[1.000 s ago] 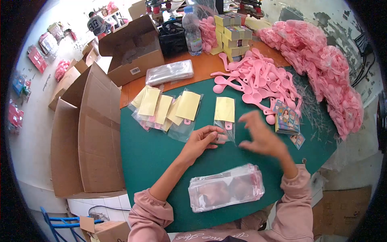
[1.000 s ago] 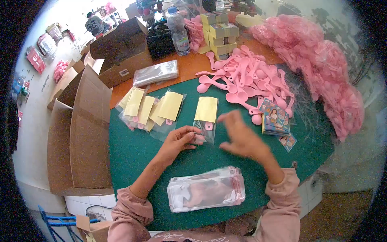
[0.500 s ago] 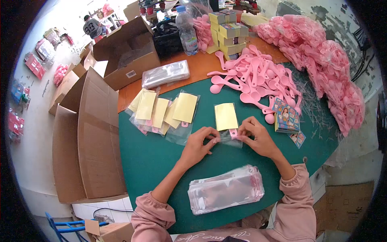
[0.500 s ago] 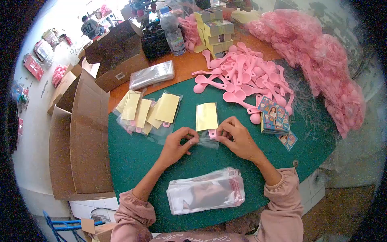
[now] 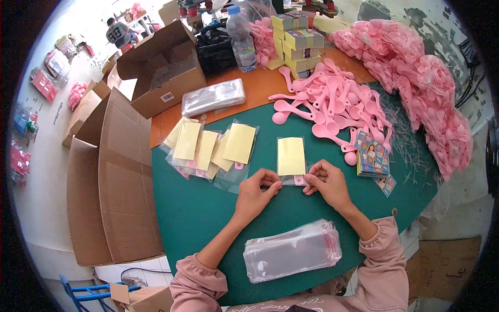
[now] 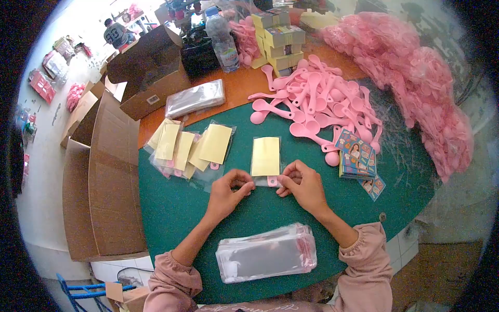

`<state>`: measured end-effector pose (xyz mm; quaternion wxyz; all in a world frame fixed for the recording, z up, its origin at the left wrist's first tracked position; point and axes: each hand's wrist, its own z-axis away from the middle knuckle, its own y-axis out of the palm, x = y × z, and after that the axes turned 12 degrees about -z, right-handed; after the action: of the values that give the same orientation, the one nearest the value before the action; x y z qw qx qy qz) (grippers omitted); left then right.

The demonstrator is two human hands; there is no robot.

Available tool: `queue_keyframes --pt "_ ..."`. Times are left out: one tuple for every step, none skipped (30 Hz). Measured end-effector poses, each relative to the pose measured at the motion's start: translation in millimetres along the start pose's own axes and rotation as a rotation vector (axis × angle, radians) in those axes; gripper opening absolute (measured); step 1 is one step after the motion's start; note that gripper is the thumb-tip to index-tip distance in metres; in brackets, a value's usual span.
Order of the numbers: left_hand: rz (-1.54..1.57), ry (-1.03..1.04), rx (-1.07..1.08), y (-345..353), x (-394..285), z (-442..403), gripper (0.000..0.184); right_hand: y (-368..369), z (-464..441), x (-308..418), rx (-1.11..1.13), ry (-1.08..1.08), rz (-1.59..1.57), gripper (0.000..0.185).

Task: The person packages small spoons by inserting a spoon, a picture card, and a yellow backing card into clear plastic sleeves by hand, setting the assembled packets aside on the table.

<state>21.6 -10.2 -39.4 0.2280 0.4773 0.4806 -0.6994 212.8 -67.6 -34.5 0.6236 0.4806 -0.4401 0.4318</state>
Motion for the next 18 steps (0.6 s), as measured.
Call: queue_keyframes --pt "0.0 0.001 0.001 0.0 0.0 -0.2 0.015 1.7 -0.2 -0.2 -0.028 -0.021 0.011 0.013" --pt "0.051 0.007 -0.007 -0.2 0.3 -0.3 0.015 3.1 -0.3 -0.3 -0.057 -0.043 0.021 0.014" --pt "0.101 0.015 -0.015 -0.4 0.1 -0.5 0.016 4.7 -0.1 0.4 -0.058 -0.044 0.021 0.014" --pt "0.101 0.017 -0.014 -0.6 -1.2 -0.3 0.016 6.2 0.2 1.6 -0.078 -0.047 0.028 0.015" --pt "0.059 0.038 0.003 -1.0 -3.1 0.3 0.016 7.1 0.5 2.3 -0.098 -0.05 0.035 0.016" --pt "0.017 0.057 0.02 -1.2 -4.0 0.9 0.016 7.3 0.7 2.3 -0.098 -0.05 0.035 0.016" --pt "0.017 0.058 0.02 -1.3 -2.3 0.5 0.016 7.6 0.8 2.4 -0.095 -0.063 0.037 0.017" --pt "0.017 0.066 0.057 -1.5 0.8 -0.6 0.017 7.7 0.7 2.7 -0.091 -0.076 0.041 0.017" --pt "0.016 0.074 0.093 -1.7 2.4 -1.2 0.017 7.8 0.5 2.9 -0.091 -0.076 0.041 0.017" --pt "0.016 0.074 0.093 -2.5 0.6 -1.1 0.017 8.1 0.2 3.0 -0.09 -0.072 0.059 0.016" --pt "0.016 0.055 0.118 -3.7 -2.5 -0.7 0.021 8.3 0.0 3.1 -0.088 -0.068 0.078 0.016" --pt "0.017 0.037 0.143 -4.4 -4.2 -0.4 0.025 8.7 0.1 3.7 -0.087 -0.068 0.079 0.016" --pt "0.017 0.036 0.143 -4.1 -3.8 -0.3 0.025 9.2 0.6 4.4 -0.089 -0.063 0.088 0.014" --pt "0.023 0.049 0.13 -3.6 -3.2 0.1 0.031 9.5 1.1 4.7 -0.09 -0.057 0.097 0.014" --pt "0.029 0.062 0.117 -3.2 -2.7 0.4 0.036 9.5 1.0 4.4 -0.089 -0.056 0.098 0.014" --pt "0.028 0.061 0.117 -3.4 -2.5 0.6 0.036 9.6 0.9 3.9 -0.088 -0.061 0.094 0.017" --pt "0.03 0.045 0.116 -3.6 -2.6 0.7 0.041 9.7 1.1 3.5 -0.088 -0.066 0.089 0.022" --pt "0.033 0.03 0.115 -3.8 -2.8 0.8 0.045 10.0 1.5 4.2 -0.088 -0.066 0.089 0.022"
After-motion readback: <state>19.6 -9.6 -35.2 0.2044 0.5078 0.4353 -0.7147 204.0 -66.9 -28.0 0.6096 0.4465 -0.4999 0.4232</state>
